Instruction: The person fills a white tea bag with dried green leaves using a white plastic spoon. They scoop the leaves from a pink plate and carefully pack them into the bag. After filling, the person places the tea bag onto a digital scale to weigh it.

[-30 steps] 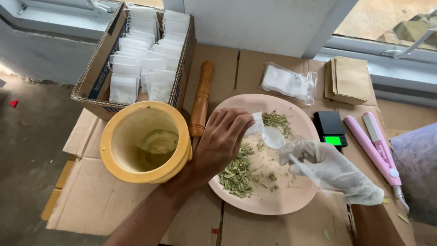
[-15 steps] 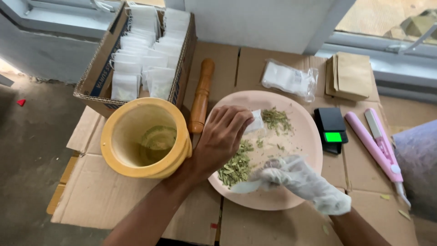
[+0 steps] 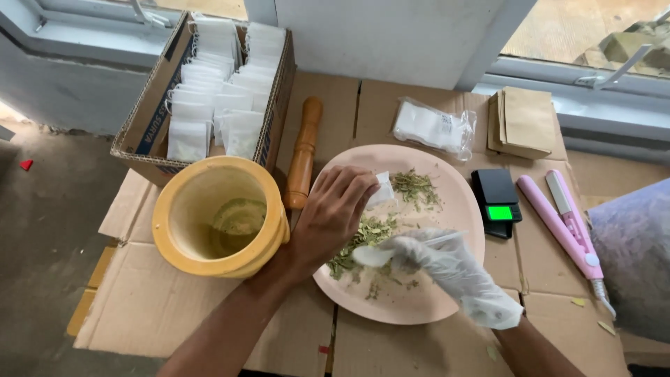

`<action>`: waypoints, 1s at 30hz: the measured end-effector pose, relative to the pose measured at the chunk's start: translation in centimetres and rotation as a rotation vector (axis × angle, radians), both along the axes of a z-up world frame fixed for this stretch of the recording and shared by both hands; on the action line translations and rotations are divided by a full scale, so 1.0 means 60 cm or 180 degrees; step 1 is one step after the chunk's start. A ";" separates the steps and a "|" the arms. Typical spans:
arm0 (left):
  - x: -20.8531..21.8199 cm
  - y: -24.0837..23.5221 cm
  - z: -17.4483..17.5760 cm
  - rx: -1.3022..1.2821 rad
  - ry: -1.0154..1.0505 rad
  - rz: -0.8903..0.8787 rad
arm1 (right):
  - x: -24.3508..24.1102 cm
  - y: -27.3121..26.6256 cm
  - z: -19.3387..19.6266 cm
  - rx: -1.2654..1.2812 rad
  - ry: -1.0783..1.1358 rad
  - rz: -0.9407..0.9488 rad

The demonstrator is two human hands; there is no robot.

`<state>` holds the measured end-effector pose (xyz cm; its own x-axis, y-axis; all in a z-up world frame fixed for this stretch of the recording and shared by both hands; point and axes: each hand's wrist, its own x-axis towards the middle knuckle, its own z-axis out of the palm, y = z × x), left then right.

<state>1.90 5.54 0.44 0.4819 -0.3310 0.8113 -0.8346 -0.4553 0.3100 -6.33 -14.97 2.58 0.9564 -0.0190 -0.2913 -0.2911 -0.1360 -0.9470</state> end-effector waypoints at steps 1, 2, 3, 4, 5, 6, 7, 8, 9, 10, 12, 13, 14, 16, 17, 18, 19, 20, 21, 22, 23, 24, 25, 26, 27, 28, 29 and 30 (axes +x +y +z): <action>0.001 0.000 0.003 0.0000 -0.0018 -0.0005 | 0.005 -0.011 0.012 0.0000 -0.0018 -0.0005; -0.002 0.001 0.004 -0.0007 0.0048 -0.0017 | 0.007 -0.021 0.023 -0.0130 0.0154 -0.0053; -0.005 0.001 0.004 -0.0013 0.0113 -0.0029 | 0.010 -0.032 0.033 -0.0260 0.0326 -0.0102; -0.004 0.001 0.004 -0.0010 0.0121 -0.0039 | 0.009 -0.042 0.041 -0.0257 0.0335 -0.0112; -0.004 0.002 0.004 0.0010 0.0114 -0.0044 | 0.008 -0.052 0.047 -0.0187 0.0204 0.0016; -0.004 0.002 0.004 0.0027 0.0107 -0.0041 | 0.007 -0.062 0.055 -0.0119 0.0071 0.0152; -0.005 0.001 -0.001 0.0027 0.0114 -0.0044 | 0.018 -0.091 0.018 -0.0118 0.0079 0.0149; -0.003 0.000 -0.004 0.0061 0.0085 -0.0013 | 0.030 -0.119 -0.017 -0.0192 -0.0137 0.0104; 0.000 -0.001 -0.007 0.0094 0.0056 0.0018 | 0.043 -0.147 -0.052 -0.0266 -0.0353 0.0059; -0.001 -0.003 -0.008 0.0088 0.0056 0.0018 | 0.045 -0.157 -0.059 -0.0272 -0.0352 0.0059; -0.001 -0.003 -0.009 0.0113 0.0090 0.0000 | 0.049 -0.173 -0.075 -0.0506 -0.0518 -0.0325; 0.002 -0.002 -0.010 0.0115 0.0083 0.0007 | 0.052 -0.163 -0.062 -0.0503 -0.0525 -0.0319; 0.001 -0.003 -0.014 0.0128 0.0092 0.0004 | 0.049 -0.154 -0.051 -0.0658 -0.0569 -0.0466; 0.000 -0.004 -0.017 0.0139 0.0108 -0.0005 | 0.042 -0.138 -0.032 -0.0818 -0.0605 -0.0616; -0.001 -0.004 -0.017 0.0139 0.0131 -0.0022 | 0.038 -0.132 -0.023 -0.0835 -0.0631 -0.0659; 0.000 -0.002 -0.015 0.0144 0.0142 -0.0033 | 0.035 -0.124 -0.014 -0.0846 -0.0670 -0.0698; 0.001 -0.001 -0.011 0.0146 0.0136 -0.0033 | 0.037 -0.124 -0.014 -0.0843 -0.0675 -0.0699; -0.001 0.001 -0.007 0.0160 0.0123 -0.0035 | 0.038 -0.123 -0.014 -0.0971 -0.0705 -0.0662; -0.002 0.003 -0.004 0.0174 0.0109 -0.0037 | 0.039 -0.122 -0.015 -0.1099 -0.0736 -0.0624; -0.001 0.002 -0.006 0.0177 0.0106 -0.0037 | 0.037 -0.106 -0.009 -0.1096 -0.0740 -0.0625; 0.000 0.001 -0.007 0.0173 0.0060 -0.0017 | 0.035 -0.090 -0.004 -0.1044 -0.0827 -0.0584; 0.000 0.000 -0.009 0.0171 0.0016 0.0005 | 0.033 -0.074 0.002 -0.0989 -0.0914 -0.0541; 0.001 0.002 -0.007 0.0177 0.0013 0.0007 | 0.035 -0.069 0.002 -0.0983 -0.0917 -0.0541; 0.000 0.002 -0.006 0.0175 0.0007 -0.0014 | 0.034 -0.065 0.003 -0.0802 -0.0820 -0.0494; 0.000 0.001 -0.005 0.0173 0.0001 -0.0035 | 0.034 -0.062 0.003 -0.0621 -0.0724 -0.0449; 0.000 0.000 -0.006 0.0171 -0.0003 -0.0042 | 0.030 -0.071 0.004 -0.0623 -0.0727 -0.0456; 0.001 -0.001 -0.008 0.0186 0.0000 -0.0017 | 0.025 -0.079 0.006 -0.0612 -0.0557 -0.0406; 0.000 0.000 -0.009 0.0206 0.0003 0.0013 | 0.021 -0.086 0.007 -0.0596 -0.0386 -0.0353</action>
<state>1.91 5.52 -0.10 0.4841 -0.3808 0.7878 -0.8325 -0.4778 0.2806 -5.06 -20.15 2.99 0.9732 -0.1687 -0.1560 -0.1998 -0.2859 -0.9372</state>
